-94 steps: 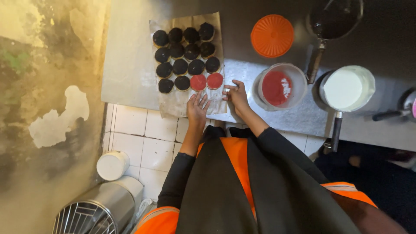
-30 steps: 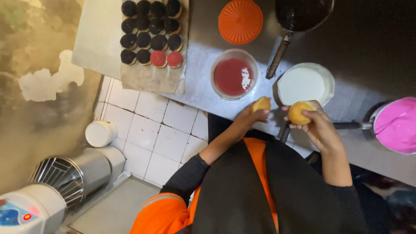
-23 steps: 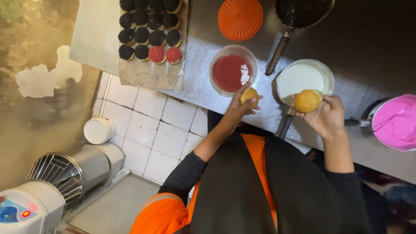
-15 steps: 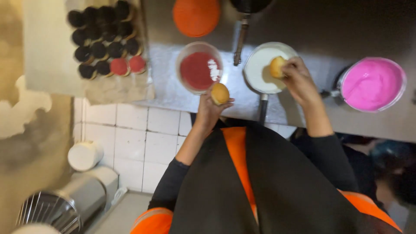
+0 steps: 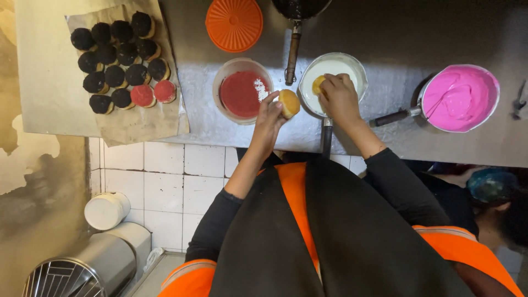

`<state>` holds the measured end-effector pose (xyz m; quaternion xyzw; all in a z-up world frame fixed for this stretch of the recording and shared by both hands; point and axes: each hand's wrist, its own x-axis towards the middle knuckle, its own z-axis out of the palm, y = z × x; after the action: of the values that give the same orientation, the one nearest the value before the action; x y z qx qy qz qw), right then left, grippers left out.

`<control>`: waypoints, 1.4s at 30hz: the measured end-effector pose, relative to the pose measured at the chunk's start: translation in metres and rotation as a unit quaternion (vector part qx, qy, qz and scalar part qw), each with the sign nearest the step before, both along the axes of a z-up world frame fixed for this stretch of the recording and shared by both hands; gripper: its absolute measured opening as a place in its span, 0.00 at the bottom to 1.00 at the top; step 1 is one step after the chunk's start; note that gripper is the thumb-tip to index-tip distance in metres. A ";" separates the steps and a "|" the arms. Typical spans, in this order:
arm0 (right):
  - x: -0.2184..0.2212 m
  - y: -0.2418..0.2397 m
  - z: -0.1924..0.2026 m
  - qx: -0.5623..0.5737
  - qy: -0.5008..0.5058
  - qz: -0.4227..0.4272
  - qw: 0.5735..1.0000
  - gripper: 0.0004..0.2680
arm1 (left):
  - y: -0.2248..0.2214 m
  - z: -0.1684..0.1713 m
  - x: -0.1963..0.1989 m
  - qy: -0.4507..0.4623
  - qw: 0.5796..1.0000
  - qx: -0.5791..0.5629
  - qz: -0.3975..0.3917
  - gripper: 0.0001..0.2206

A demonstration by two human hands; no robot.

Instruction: Dipping donuts into various glazes and decorating them with icing using a piping bag.

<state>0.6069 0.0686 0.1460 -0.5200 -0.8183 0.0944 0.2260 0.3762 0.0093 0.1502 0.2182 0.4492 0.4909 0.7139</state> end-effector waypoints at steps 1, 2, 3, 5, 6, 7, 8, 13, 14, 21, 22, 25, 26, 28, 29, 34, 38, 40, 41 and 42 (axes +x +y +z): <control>0.000 0.000 -0.002 -0.005 0.009 0.000 1.000 0.09 | 0.005 -0.002 0.004 0.004 1.000 0.009 -0.001 0.27; 0.002 -0.001 -0.003 -0.009 0.018 0.000 1.000 0.09 | 0.010 -0.004 0.009 0.008 1.000 0.018 -0.002 0.26; 0.005 0.000 -0.005 -0.009 0.017 0.000 1.000 0.09 | 0.014 -0.004 0.012 0.008 1.000 0.018 -0.003 0.26; 0.013 0.004 -0.009 -0.034 0.087 -0.047 0.995 0.08 | 0.025 -0.004 0.022 0.023 0.998 0.062 -0.022 0.25; 0.019 0.005 -0.011 -0.033 0.086 -0.049 0.995 0.08 | 0.030 -0.007 0.027 0.021 0.997 0.064 -0.024 0.25; 0.026 0.007 -0.014 -0.112 0.206 -0.093 0.968 0.06 | 0.034 -0.010 0.032 0.041 0.996 0.073 -0.033 0.25; 0.035 0.008 -0.017 -0.188 0.321 -0.134 0.918 0.05 | 0.039 -0.014 0.038 0.060 0.994 0.082 -0.043 0.25; 0.057 0.001 -0.004 -0.252 0.517 -0.223 0.787 0.06 | 0.060 -0.030 0.076 0.039 0.990 0.125 -0.043 0.24; 0.057 -0.003 0.004 -0.253 0.561 -0.239 0.751 0.06 | 0.062 -0.029 0.083 0.045 0.990 0.123 -0.047 0.24; 0.045 -0.014 0.017 -0.204 0.613 -0.238 0.725 0.08 | 0.068 -0.028 0.117 0.061 0.983 0.165 -0.055 0.23; 0.044 -0.015 0.011 -0.170 0.596 -0.219 0.753 0.08 | 0.067 -0.029 0.120 0.073 0.980 0.174 -0.059 0.22; 0.044 -0.018 -0.006 -0.122 0.577 -0.193 0.784 0.07 | 0.065 -0.031 0.125 0.083 0.976 0.193 -0.064 0.20; 0.043 -0.019 -0.011 -0.108 0.576 -0.184 0.789 0.06 | 0.065 -0.032 0.125 0.080 0.974 0.204 -0.064 0.19; 0.042 -0.020 -0.011 -0.106 0.564 -0.186 0.798 0.07 | 0.064 -0.033 0.124 0.135 0.963 0.224 -0.066 0.19; 0.042 -0.021 -0.011 -0.104 0.551 -0.187 0.807 0.07 | 0.064 -0.033 0.123 0.190 0.949 0.242 -0.067 0.19; 0.057 -0.019 -0.008 -0.175 0.591 -0.223 0.755 0.05 | 0.071 -0.013 0.107 0.093 0.982 0.132 -0.099 0.21; 0.068 -0.017 -0.004 -0.239 0.723 -0.201 0.616 0.06 | 0.076 -0.028 0.098 -0.106 0.991 0.030 -0.069 0.20; 0.073 -0.016 -0.008 -0.275 0.749 -0.201 0.568 0.07 | 0.075 -0.020 0.096 -0.123 0.991 0.007 -0.060 0.20; 0.075 -0.015 -0.010 -0.310 0.772 -0.202 0.516 0.08 | 0.074 -0.017 0.094 -0.139 0.989 -0.017 -0.050 0.20; 0.076 -0.015 -0.015 -0.310 0.772 -0.202 0.516 0.08 | 0.074 -0.019 0.093 -0.139 0.989 -0.017 -0.050 0.20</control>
<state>0.6829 0.0536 0.1310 -0.4310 -0.1138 0.6583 0.6066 0.4694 0.0834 0.1314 0.1575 0.3424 0.4728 0.7965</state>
